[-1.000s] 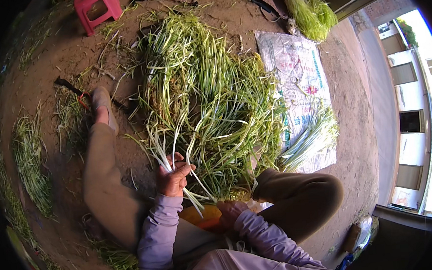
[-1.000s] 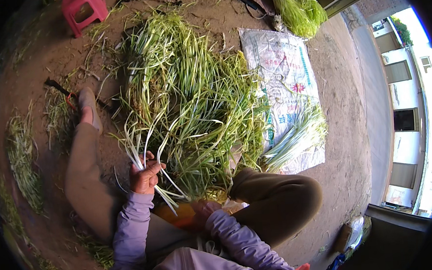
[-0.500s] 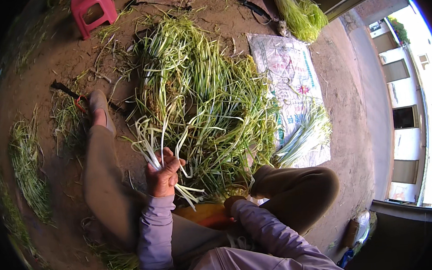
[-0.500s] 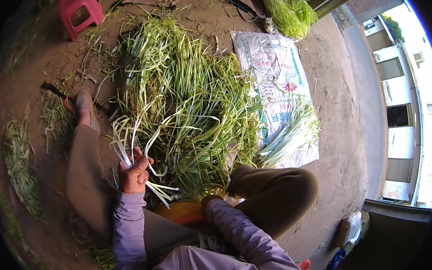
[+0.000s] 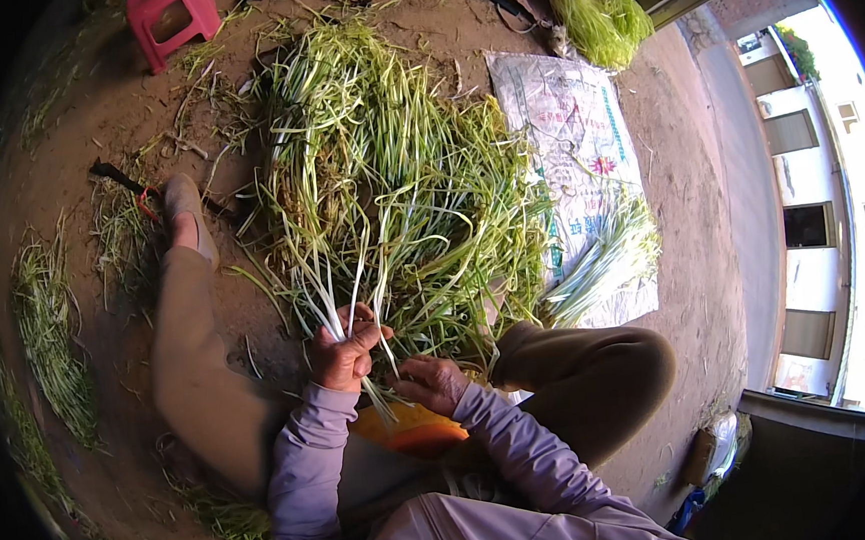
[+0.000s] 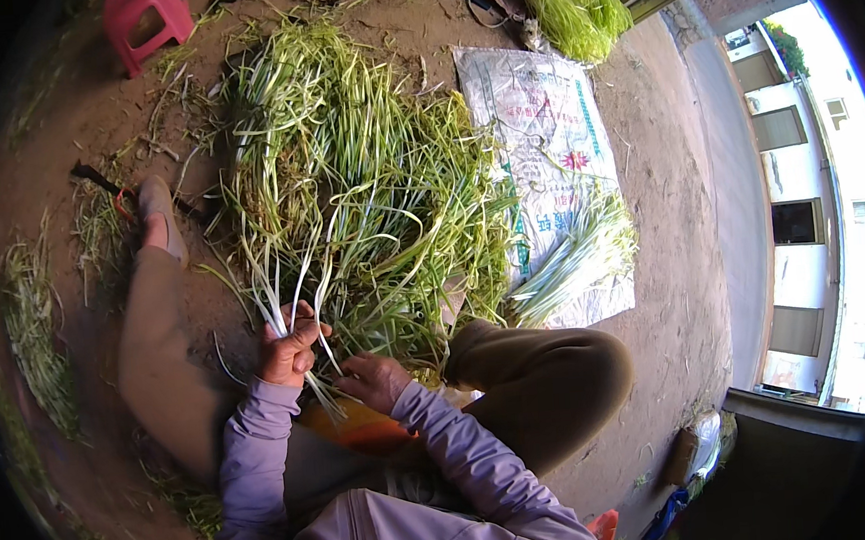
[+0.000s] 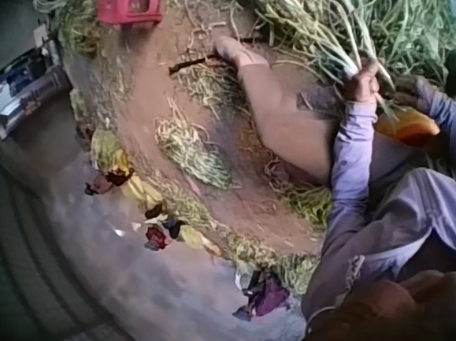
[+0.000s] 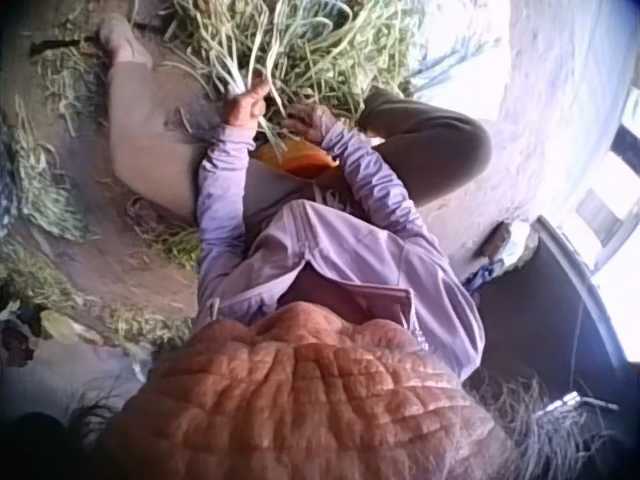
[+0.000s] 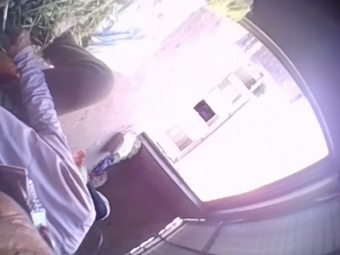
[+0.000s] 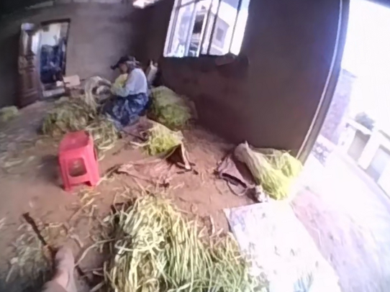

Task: The person sits on the ground and trims the ends of long green vegetables by hand, separating the cut pieces from the main stalks. The trimmed vegetables are placed into a pile on the floor.

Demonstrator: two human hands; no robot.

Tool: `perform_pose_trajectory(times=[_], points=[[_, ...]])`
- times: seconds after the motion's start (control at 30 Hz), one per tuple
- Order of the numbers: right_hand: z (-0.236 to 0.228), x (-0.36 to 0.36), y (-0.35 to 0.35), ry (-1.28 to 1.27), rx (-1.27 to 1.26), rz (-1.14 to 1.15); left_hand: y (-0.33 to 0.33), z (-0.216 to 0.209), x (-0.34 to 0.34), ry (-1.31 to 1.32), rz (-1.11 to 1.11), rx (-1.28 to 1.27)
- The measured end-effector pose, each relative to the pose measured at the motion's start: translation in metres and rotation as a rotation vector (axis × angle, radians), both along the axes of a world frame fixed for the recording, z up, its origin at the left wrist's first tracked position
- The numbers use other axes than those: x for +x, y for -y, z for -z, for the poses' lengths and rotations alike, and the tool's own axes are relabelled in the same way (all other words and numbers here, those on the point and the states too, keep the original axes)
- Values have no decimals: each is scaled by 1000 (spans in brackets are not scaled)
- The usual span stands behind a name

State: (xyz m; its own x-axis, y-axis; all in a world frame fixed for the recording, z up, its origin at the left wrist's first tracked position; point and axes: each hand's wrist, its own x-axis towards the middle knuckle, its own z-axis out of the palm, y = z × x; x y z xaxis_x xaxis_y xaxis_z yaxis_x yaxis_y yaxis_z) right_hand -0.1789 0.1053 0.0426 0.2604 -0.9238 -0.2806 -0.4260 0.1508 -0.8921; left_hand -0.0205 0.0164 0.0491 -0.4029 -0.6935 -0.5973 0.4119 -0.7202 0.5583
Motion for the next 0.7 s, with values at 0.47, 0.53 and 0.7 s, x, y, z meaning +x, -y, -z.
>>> perform_pose_trajectory(times=[0.47, 0.53, 0.7], points=[[-17, 0, -1, 396, 366, 365, -5, 12, -7, 358, 40, -112], [-8, 13, -3, 154, 147, 200, -5, 19, -4, 129, 113, 68], [8, 20, -8, 80, 92, 102, -6, 16, -4, 97, 191, 126]])
